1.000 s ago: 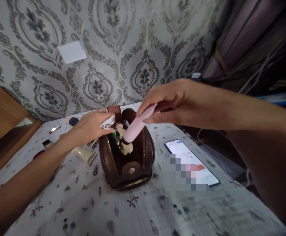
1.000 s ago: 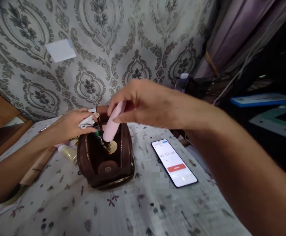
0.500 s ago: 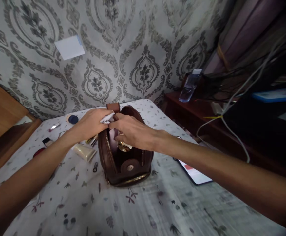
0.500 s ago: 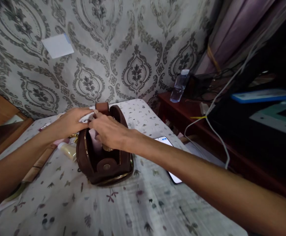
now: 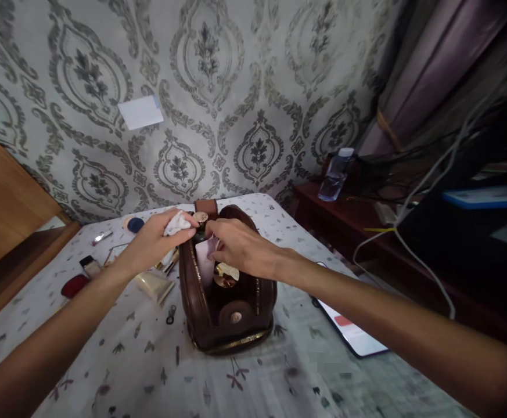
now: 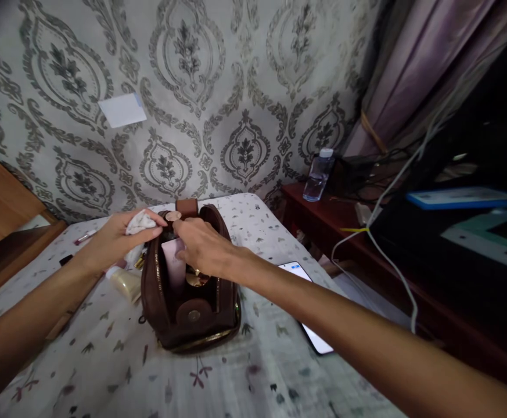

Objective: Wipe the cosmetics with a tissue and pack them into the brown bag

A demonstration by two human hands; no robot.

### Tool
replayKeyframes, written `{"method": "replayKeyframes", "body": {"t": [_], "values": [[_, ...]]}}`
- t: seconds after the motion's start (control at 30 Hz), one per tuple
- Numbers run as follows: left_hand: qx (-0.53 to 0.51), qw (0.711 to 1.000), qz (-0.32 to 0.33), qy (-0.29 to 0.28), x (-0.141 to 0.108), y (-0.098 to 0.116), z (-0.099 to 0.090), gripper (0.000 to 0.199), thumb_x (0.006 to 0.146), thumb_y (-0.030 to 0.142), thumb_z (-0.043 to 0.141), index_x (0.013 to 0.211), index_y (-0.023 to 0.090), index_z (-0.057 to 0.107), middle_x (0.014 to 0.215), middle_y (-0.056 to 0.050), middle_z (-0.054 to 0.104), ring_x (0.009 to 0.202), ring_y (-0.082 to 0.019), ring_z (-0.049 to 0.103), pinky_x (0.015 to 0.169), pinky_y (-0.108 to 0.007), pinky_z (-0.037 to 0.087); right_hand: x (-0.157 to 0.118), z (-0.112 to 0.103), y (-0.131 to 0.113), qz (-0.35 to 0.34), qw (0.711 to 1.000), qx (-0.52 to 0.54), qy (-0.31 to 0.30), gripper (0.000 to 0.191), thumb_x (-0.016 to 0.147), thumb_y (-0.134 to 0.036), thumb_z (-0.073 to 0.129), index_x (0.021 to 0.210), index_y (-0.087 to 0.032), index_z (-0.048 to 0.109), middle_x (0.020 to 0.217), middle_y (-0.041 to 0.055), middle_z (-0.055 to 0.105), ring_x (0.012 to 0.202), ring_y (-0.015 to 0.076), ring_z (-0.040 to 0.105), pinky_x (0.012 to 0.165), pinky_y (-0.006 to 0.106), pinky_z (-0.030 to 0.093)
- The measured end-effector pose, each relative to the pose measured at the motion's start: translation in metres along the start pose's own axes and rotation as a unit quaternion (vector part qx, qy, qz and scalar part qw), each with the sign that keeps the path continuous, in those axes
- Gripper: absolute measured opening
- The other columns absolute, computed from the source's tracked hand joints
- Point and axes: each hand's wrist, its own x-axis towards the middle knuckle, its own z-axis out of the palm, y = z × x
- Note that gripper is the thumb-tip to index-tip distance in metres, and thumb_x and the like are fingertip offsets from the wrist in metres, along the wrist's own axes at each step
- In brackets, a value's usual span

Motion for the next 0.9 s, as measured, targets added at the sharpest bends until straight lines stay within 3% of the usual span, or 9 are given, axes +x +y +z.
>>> {"method": "replayKeyframes", "body": {"t": [0.27, 0.47, 0.63, 0.77, 0.9], "values": [[0.029, 0.999, 0.026, -0.010, -0.007, 0.000, 0.000, 0.023, 0.087, 0.042, 0.060, 0.096, 0.022, 0.067, 0.095, -0.001, 0.065, 0.088, -0.021, 0.060, 0.083, -0.033, 0.044, 0.002, -0.002, -0.003, 0.015, 1.000, 0.017, 0.010, 0.045, 0.077, -0.011, 0.068, 0.120, -0.016, 0.054, 0.102, 0.0093, 0.067, 0.092, 0.0227, 0.062, 0.070, 0.026, 0.039], [-0.024, 0.998, -0.010, 0.056, -0.016, -0.007, -0.005, 0.026, 0.084, 0.045, 0.063, 0.094, 0.022, 0.067, 0.089, -0.001, 0.068, 0.086, -0.022, 0.063, 0.077, -0.032, 0.049, 0.001, -0.002, 0.002, 0.001, 1.000, 0.023, 0.011, 0.047, 0.077, -0.013, 0.067, 0.122, -0.017, 0.054, 0.097, 0.0066, 0.067, 0.082, 0.0203, 0.061, 0.069, 0.026, 0.041], [-0.097, 0.983, -0.074, 0.140, -0.038, -0.039, -0.024, 0.032, 0.083, 0.047, 0.064, 0.101, 0.021, 0.064, 0.069, 0.002, 0.061, 0.065, -0.017, 0.060, 0.059, -0.027, 0.047, -0.006, -0.009, -0.002, -0.006, 0.999, 0.004, 0.046, 0.036, 0.080, -0.010, 0.061, 0.115, -0.017, 0.061, 0.099, 0.0072, 0.068, 0.081, 0.0194, 0.062, 0.071, 0.027, 0.044], [-0.100, 0.964, -0.141, 0.200, -0.068, -0.074, -0.053, 0.038, 0.078, 0.048, 0.064, 0.103, 0.020, 0.061, 0.060, 0.005, 0.053, 0.051, -0.013, 0.051, 0.049, -0.024, 0.039, -0.019, -0.018, -0.020, -0.015, 0.995, -0.028, 0.099, 0.014, 0.088, -0.016, 0.054, 0.093, -0.019, 0.068, 0.093, 0.0076, 0.069, 0.078, 0.0206, 0.063, 0.071, 0.030, 0.045], [-0.068, 0.947, -0.199, 0.244, -0.101, -0.109, -0.082, 0.040, 0.077, 0.055, 0.061, 0.097, 0.020, 0.060, 0.055, 0.007, 0.043, 0.043, -0.010, 0.039, 0.042, -0.023, 0.029, -0.036, -0.016, -0.047, -0.072, 0.989, 0.004, 0.133, 0.027, 0.096, -0.026, 0.046, 0.073, -0.024, 0.059, 0.074, 0.0049, 0.064, 0.066, 0.0185, 0.059, 0.061, 0.030, 0.043]]}}
